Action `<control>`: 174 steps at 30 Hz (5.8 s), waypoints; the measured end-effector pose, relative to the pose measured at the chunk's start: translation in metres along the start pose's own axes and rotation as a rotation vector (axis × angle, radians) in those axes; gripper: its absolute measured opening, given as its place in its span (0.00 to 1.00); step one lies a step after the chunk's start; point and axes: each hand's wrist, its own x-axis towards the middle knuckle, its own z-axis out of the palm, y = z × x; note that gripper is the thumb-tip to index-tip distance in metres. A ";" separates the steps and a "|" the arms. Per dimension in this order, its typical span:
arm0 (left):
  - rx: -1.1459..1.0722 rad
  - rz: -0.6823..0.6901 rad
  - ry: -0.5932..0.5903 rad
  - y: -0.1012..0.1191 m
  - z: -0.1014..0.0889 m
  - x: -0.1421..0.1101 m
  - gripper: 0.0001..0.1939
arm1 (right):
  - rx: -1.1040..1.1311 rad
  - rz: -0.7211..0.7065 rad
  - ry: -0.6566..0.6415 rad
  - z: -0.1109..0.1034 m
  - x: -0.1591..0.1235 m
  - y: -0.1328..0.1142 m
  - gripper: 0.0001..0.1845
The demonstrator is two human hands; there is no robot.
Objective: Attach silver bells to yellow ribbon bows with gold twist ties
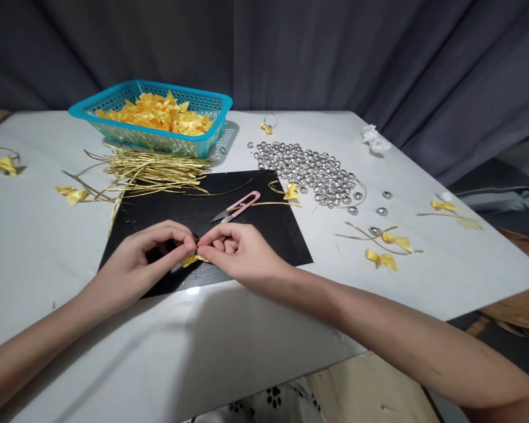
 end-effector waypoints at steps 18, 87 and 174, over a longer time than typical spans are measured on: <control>0.205 0.128 -0.093 -0.003 0.001 -0.007 0.11 | -0.032 -0.037 -0.035 -0.004 -0.002 -0.004 0.06; -0.421 -0.198 0.000 0.013 0.010 -0.005 0.12 | -0.103 -0.346 -0.154 -0.025 -0.003 -0.014 0.04; -0.490 -0.232 0.050 0.006 0.016 -0.007 0.08 | -0.422 -0.677 -0.030 -0.024 0.002 -0.002 0.06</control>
